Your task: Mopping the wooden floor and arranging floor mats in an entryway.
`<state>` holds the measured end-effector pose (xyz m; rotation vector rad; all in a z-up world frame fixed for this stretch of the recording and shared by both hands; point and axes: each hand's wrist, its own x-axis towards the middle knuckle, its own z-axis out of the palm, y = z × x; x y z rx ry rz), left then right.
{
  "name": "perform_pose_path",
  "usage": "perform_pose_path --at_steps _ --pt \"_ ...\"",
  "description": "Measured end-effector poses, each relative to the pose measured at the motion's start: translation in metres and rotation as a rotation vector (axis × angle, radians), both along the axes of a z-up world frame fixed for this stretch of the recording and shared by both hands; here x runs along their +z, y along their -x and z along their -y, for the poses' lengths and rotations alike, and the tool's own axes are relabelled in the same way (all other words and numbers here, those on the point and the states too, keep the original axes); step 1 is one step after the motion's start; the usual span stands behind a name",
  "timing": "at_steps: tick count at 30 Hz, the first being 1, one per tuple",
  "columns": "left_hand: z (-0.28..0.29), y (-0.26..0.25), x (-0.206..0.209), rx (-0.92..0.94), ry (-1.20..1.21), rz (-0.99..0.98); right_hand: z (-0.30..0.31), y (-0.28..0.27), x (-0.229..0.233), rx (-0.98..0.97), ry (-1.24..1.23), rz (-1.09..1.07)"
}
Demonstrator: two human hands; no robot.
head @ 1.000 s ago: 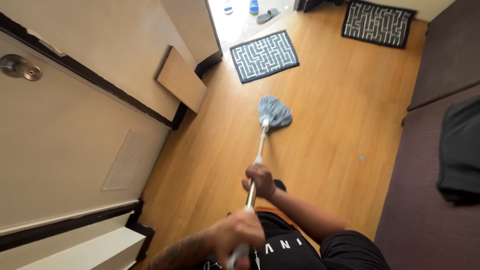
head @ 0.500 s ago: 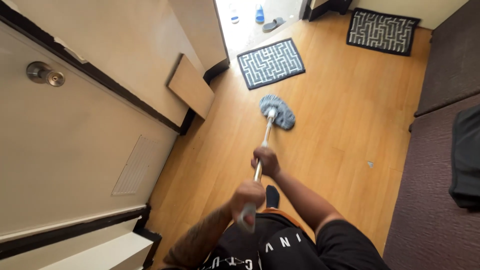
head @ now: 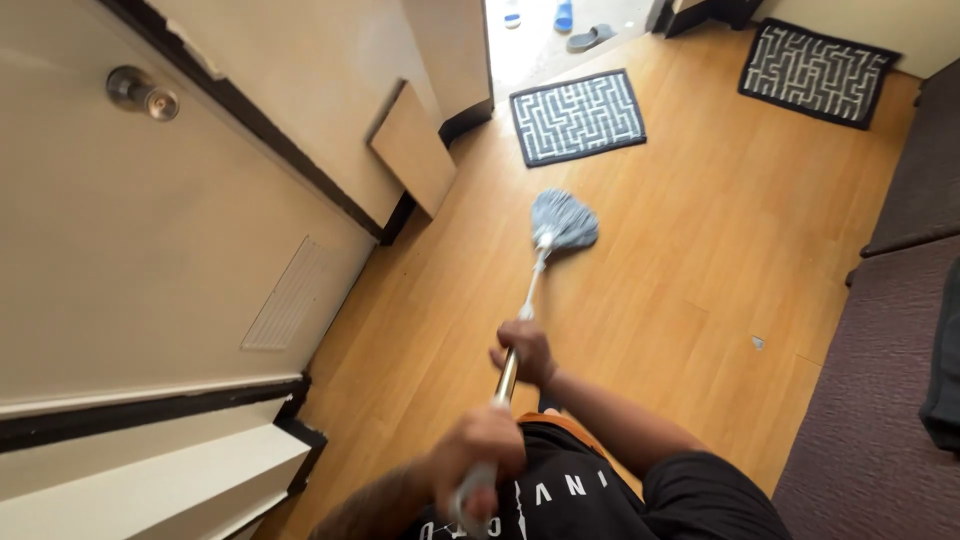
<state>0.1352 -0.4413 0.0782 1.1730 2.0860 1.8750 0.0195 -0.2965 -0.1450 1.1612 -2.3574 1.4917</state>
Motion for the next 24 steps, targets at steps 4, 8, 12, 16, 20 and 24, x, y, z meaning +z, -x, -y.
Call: perform_pose_path --at_steps 4,8,12,16,20,24 --pt "0.009 -0.031 -0.024 -0.114 -0.024 0.035 0.02 -0.032 0.016 0.031 0.017 0.043" --pt "0.016 -0.036 -0.059 0.086 -0.265 -0.082 0.033 -0.026 0.003 0.024 -0.009 0.024" --pt "0.017 -0.015 -0.095 0.142 -0.189 -0.07 0.038 0.012 -0.042 -0.012 -0.045 -0.01" --pt "0.023 0.018 -0.114 0.196 -0.129 -0.109 0.042 0.055 -0.06 0.029 -0.089 -0.007" --pt "0.041 0.001 -0.097 0.257 -0.11 -0.048 0.057 0.041 -0.05 0.055 -0.108 0.024" --pt "0.064 -0.057 -0.065 0.259 -0.106 -0.037 0.084 -0.017 -0.046 0.11 -0.033 -0.011"
